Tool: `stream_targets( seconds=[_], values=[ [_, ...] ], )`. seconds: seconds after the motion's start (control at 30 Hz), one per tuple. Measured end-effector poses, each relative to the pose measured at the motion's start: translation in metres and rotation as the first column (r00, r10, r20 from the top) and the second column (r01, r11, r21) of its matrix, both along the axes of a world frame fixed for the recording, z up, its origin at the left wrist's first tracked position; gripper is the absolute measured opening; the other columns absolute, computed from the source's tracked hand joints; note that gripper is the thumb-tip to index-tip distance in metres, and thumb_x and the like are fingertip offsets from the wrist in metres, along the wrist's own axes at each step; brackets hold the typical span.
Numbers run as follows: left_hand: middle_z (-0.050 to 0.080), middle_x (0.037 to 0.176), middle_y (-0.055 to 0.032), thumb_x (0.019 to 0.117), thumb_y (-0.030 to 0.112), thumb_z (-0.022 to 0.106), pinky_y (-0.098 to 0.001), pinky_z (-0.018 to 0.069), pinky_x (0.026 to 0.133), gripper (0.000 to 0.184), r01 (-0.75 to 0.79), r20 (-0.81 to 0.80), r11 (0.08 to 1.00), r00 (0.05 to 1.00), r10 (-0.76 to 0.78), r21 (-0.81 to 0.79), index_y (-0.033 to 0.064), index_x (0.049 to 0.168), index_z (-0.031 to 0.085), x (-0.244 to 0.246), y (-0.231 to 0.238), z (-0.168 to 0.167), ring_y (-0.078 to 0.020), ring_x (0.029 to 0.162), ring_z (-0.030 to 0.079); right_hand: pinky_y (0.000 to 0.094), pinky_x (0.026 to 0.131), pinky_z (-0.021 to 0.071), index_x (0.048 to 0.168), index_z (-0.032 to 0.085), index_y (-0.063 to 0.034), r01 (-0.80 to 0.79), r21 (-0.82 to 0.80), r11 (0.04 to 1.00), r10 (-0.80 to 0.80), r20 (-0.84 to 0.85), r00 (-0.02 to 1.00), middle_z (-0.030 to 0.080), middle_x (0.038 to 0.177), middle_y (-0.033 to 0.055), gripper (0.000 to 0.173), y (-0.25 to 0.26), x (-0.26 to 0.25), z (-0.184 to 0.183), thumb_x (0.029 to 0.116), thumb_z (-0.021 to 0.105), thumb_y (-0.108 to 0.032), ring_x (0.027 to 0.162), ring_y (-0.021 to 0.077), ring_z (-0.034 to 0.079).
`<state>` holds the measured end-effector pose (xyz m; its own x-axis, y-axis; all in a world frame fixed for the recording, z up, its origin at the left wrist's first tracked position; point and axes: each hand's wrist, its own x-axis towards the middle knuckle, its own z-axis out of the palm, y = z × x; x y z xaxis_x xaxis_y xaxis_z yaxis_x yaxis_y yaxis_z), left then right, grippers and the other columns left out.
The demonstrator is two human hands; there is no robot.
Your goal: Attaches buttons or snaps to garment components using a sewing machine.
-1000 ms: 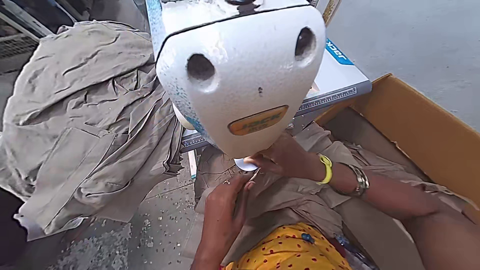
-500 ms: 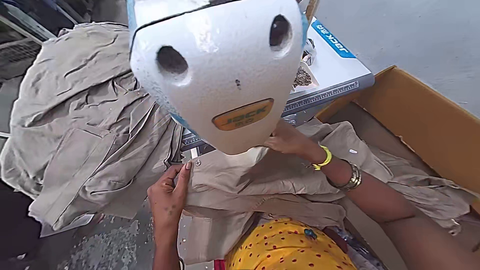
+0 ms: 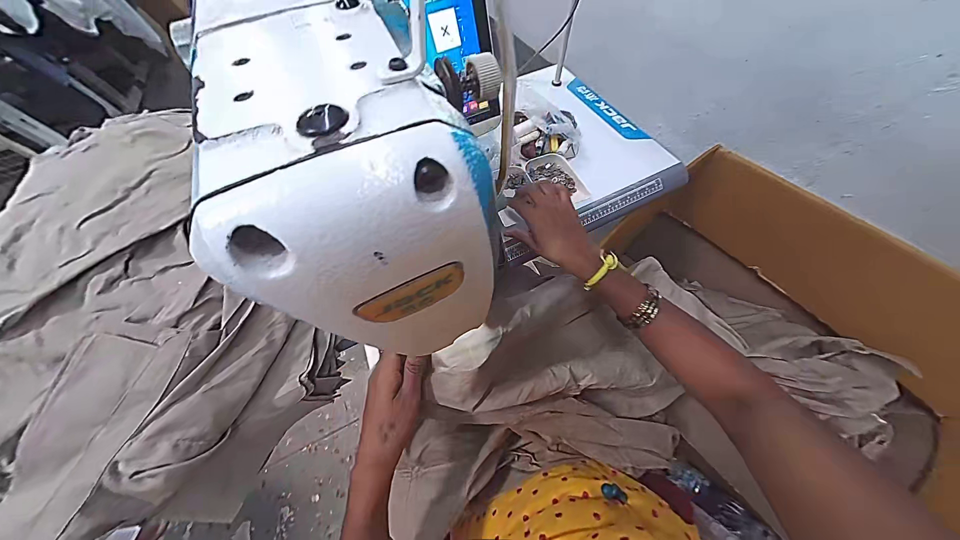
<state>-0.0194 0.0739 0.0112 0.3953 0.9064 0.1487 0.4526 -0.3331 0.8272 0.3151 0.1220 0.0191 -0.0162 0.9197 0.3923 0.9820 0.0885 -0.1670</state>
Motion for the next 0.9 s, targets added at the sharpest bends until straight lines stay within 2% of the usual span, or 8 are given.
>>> stream_targets(
  seconds=[0.13,0.23,0.5,0.6,0.67,0.73,0.8,0.9],
  values=[
    [0.060,0.127,-0.0209,0.1053,0.028,0.040,-0.0283,0.0480,0.100,0.052,-0.105,0.088,0.975,0.988,0.123,-0.195,-0.0107,0.140,0.046,0.021,-0.008,0.008,-0.0102,0.114,0.059,0.0681,0.091,0.0434,0.114,0.073,-0.0027,-0.002,-0.019,1.000,0.004,0.088,0.996,0.066,0.120,0.0212,0.034,0.019,-0.010,-0.007,0.0851,0.082,-0.019,0.117,0.0450,0.059],
    [0.059,0.127,-0.0245,0.1039,0.026,0.042,-0.0308,0.0468,0.102,0.053,-0.161,0.112,0.964,0.976,0.187,-0.211,-0.0124,0.141,0.043,0.026,-0.011,0.004,-0.0137,0.116,0.059,0.0602,0.092,0.0453,0.100,0.075,-0.0062,-0.001,0.115,0.993,-0.006,0.060,0.998,0.071,0.107,0.0138,0.013,0.006,-0.012,-0.014,0.0937,0.071,-0.016,0.110,0.0361,0.064],
    [0.059,0.106,-0.0071,0.1036,0.015,0.042,-0.0123,0.0486,0.087,0.040,-0.130,0.265,0.944,0.940,0.215,-0.303,-0.0135,0.132,0.043,0.030,-0.011,0.005,0.0079,0.095,0.057,0.0329,0.087,0.0551,0.109,0.075,-0.0012,-0.003,0.060,0.998,0.042,-0.655,0.754,0.075,0.100,0.0104,0.021,-0.043,0.004,0.011,0.0991,0.063,-0.015,0.092,0.0151,0.070],
    [0.059,0.116,-0.0130,0.1018,0.016,0.046,-0.0148,0.0467,0.094,0.048,-0.157,0.238,0.946,0.944,0.227,-0.282,-0.0131,0.139,0.038,0.032,-0.008,0.007,0.0031,0.105,0.058,0.0231,0.087,0.0536,0.113,0.073,-0.0005,-0.087,-0.029,0.996,0.035,-0.754,0.656,0.074,0.102,0.0072,0.021,-0.048,-0.001,0.030,0.0979,0.066,-0.014,0.092,0.0056,0.067],
    [0.059,0.130,-0.0200,0.1013,0.022,0.047,-0.0284,0.0464,0.104,0.055,-0.173,0.156,0.951,0.963,0.218,-0.257,-0.0100,0.145,0.038,0.031,-0.003,0.007,-0.0095,0.117,0.059,0.0272,0.081,0.0546,0.105,0.074,-0.0010,-0.098,0.016,0.995,0.082,-0.698,0.711,0.075,0.095,0.0066,0.019,-0.048,-0.013,0.040,0.0970,0.069,-0.017,0.085,0.0075,0.068],
    [0.067,0.111,-0.0207,0.1013,0.027,0.047,-0.0427,0.0522,0.093,0.047,-0.196,0.026,0.969,0.979,0.202,-0.148,-0.0099,0.128,0.056,0.027,-0.005,0.008,-0.0203,0.103,0.066,0.0325,0.069,0.0556,0.092,0.073,-0.0027,-0.107,0.144,0.984,0.169,-0.545,0.821,0.072,0.082,0.0059,0.015,-0.047,-0.032,0.041,0.0929,0.073,-0.017,0.072,0.0123,0.067],
    [0.062,0.067,-0.0044,0.0989,0.028,0.053,-0.0293,0.0513,0.058,0.034,-0.120,-0.033,0.988,0.992,0.124,0.098,0.0005,0.086,0.068,0.020,-0.018,0.015,-0.0079,0.060,0.060,0.0356,0.057,0.0523,0.080,0.068,-0.0024,-0.194,0.348,0.917,0.302,-0.290,0.908,0.065,0.071,0.0078,0.016,-0.052,-0.056,0.040,0.0862,0.075,-0.015,0.063,0.0191,0.064],
    [0.043,0.052,0.0050,0.1007,0.036,0.055,-0.0174,0.0337,0.044,0.040,0.171,-0.012,0.956,0.985,-0.173,0.239,0.0102,0.070,0.057,0.015,-0.038,0.031,0.0002,0.045,0.040,0.0355,0.063,0.0542,0.082,0.067,-0.0063,-0.496,0.489,0.717,0.522,0.094,0.848,0.067,0.073,0.0092,0.020,-0.068,-0.086,0.037,0.0992,0.061,-0.016,0.071,0.0231,0.067]
  ],
)
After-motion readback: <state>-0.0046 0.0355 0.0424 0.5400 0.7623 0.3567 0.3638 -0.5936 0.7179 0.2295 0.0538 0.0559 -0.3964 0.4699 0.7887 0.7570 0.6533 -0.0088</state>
